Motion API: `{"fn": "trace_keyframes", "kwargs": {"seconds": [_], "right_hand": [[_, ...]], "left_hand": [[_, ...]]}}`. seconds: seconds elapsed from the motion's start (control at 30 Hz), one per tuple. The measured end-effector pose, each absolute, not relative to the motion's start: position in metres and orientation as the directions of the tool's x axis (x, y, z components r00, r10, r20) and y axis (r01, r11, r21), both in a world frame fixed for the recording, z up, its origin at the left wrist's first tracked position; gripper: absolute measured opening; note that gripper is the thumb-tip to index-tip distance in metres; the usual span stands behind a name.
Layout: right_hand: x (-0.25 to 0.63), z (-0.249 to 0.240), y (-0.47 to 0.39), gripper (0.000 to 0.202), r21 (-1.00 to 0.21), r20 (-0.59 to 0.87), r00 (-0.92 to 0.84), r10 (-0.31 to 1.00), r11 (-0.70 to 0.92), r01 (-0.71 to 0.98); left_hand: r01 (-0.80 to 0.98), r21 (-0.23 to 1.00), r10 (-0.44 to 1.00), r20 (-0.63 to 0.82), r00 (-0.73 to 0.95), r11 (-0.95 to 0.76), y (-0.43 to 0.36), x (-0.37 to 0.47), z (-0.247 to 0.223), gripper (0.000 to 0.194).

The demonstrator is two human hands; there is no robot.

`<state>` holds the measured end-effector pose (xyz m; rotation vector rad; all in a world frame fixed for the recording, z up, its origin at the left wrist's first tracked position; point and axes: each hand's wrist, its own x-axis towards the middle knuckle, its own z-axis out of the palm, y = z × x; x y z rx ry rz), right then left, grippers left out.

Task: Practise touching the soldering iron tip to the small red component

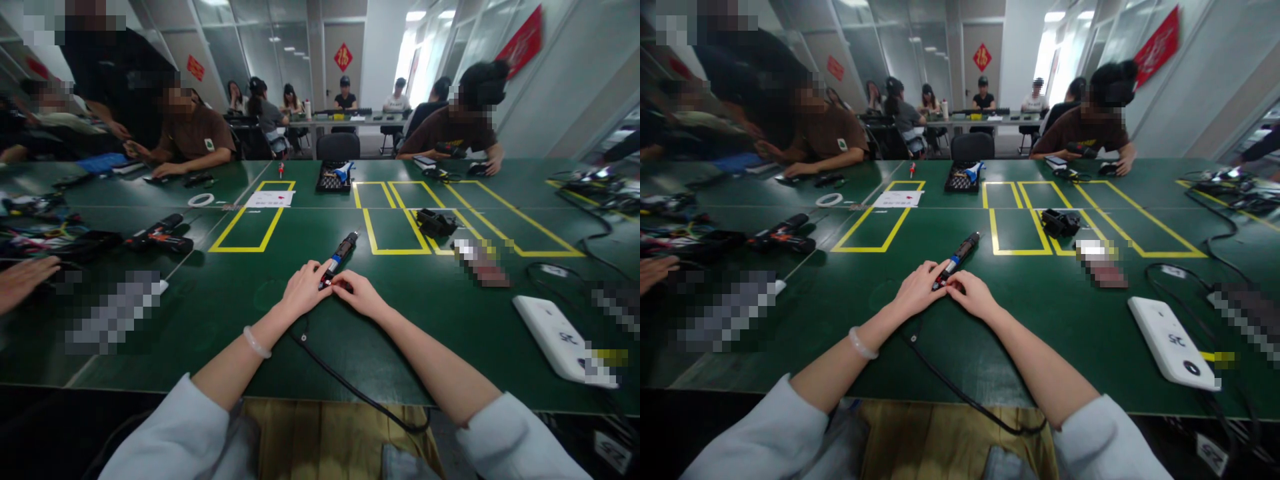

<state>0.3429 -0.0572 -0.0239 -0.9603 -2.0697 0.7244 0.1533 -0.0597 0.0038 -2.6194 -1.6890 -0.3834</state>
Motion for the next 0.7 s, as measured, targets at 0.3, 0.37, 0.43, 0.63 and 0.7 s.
{"fn": "trace_keyframes", "kwargs": {"seconds": [0.3,0.37,0.43,0.63,0.7], "right_hand": [[0.35,-0.023,-0.055,0.009,-0.709,0.358,-0.471,0.806,0.563,0.425],[0.35,-0.022,-0.056,0.009,-0.707,0.35,-0.473,0.809,0.559,0.433],[0.35,-0.022,-0.056,0.009,-0.706,0.344,-0.473,0.811,0.556,0.439],[0.35,-0.022,-0.056,0.009,-0.699,0.334,-0.479,0.811,0.555,0.452],[0.35,-0.023,-0.056,0.009,-0.691,0.333,-0.485,0.809,0.559,0.458]], "left_hand": [[0.942,0.061,0.93,0.193,0.313,-0.33,-0.038,0.117,0.007,0.063],[0.963,0.047,0.95,0.181,0.254,-0.267,-0.028,0.1,0.007,0.064],[0.98,0.034,0.967,0.172,0.186,-0.194,-0.019,0.078,0.006,0.064],[0.998,0.019,0.986,0.159,-0.058,0.055,0.001,0.004,0.005,0.064],[0.99,0.017,0.977,0.162,-0.138,0.137,0.002,-0.015,0.005,0.064]]}}
